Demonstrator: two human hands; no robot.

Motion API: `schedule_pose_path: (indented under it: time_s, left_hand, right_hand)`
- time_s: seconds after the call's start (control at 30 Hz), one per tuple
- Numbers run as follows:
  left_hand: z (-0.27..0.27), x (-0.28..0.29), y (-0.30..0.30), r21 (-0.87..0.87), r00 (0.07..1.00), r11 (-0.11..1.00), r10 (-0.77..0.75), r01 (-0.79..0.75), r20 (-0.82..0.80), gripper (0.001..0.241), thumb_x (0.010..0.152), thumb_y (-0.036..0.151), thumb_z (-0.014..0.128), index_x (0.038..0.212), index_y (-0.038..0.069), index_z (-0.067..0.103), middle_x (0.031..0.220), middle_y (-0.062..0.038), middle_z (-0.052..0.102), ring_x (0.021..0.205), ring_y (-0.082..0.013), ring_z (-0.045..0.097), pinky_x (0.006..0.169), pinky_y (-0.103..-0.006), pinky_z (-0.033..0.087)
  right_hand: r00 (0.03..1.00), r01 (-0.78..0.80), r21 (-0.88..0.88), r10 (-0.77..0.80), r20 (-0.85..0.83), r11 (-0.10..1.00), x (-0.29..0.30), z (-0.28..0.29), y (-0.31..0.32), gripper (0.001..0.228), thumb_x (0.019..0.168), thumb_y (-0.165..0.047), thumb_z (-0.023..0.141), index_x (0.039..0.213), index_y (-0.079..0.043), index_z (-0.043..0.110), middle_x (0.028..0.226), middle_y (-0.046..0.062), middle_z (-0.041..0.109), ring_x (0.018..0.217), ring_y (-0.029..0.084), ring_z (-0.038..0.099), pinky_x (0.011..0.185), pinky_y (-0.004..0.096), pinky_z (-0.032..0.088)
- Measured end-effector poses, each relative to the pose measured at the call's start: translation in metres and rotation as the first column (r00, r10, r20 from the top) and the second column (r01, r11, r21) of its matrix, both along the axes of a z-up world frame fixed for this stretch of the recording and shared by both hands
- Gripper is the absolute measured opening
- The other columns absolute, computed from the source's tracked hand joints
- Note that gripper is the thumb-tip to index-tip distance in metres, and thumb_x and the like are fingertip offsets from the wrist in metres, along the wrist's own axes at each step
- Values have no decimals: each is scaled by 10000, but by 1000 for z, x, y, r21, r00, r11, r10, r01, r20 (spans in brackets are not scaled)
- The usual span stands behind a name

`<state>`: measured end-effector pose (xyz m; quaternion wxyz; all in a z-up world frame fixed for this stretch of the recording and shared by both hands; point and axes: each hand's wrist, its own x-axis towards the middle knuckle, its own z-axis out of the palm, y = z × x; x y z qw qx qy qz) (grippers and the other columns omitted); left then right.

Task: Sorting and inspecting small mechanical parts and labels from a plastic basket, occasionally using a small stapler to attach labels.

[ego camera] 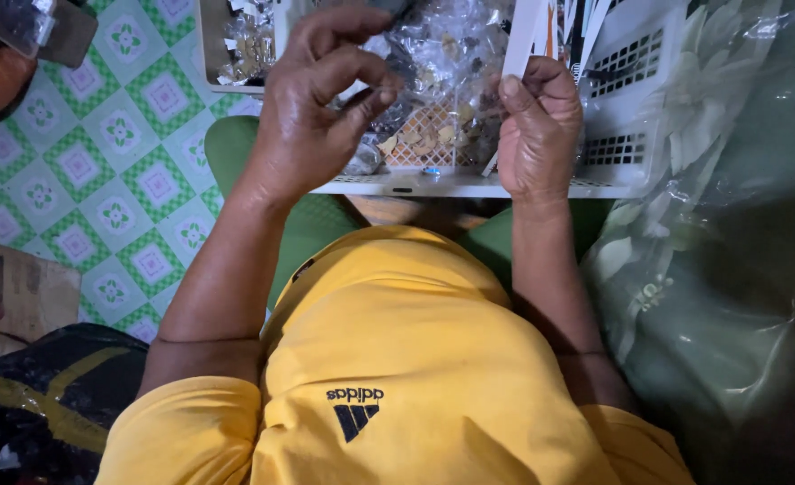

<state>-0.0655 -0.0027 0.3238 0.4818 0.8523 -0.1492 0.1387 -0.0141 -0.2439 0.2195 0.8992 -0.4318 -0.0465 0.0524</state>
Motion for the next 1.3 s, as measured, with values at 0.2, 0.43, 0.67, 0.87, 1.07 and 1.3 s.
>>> schedule_pose_path:
  time_s: [0.2,0.43,0.67,0.87,1.07,1.3]
  left_hand:
    - [15,4,-12,-49,993,992,-115,117,29,426,774,-294,602,1105,-28,637,1057,-104,627,839,-205,605,742,-328,528]
    - [16,10,-28,-63,991,993,-103,98,-80,377,915,-162,729,1192,18,548,1011,-76,661,839,-165,687,742,-308,576]
    - [9,18,-38,-388,949,921,-146,28,-278,52,946,-27,768,958,-11,720,746,-1,618,624,-63,455,578,-216,394]
    - [-5,29,-46,-289,974,957,-91,28,-206,46,907,-25,789,942,-28,759,817,-42,607,664,-105,479,599,-252,415]
    - [-19,33,-50,-492,950,869,-189,45,-247,242,918,-63,780,1071,12,608,858,-15,599,739,-83,557,696,-240,533]
    - [-13,34,-52,-416,953,909,-132,7,-271,160,913,16,807,937,42,651,756,31,583,659,-46,484,621,-206,451]
  right_hand:
    - [1000,-22,-50,21,-16,999,-3,8,3,204,946,10,736,1105,-104,676,968,49,726,894,138,680,888,278,533]
    - [998,-28,20,29,-48,999,-5,10,9,171,980,31,673,1114,-74,649,990,73,720,864,136,655,850,261,512]
    - [996,-42,55,46,-76,998,-6,0,8,195,976,25,679,1154,-55,675,1026,59,724,906,125,663,876,254,520]
    - [997,-70,19,70,-11,997,-10,10,11,214,983,13,686,1193,-21,663,1054,78,708,921,151,655,879,297,551]
    - [994,-108,-14,108,26,994,-12,21,10,235,976,23,689,1204,-34,689,1041,77,735,908,120,664,886,273,566]
    - [990,-140,17,140,33,990,-14,20,4,269,1005,80,626,1251,-12,681,1100,93,727,946,130,661,939,275,564]
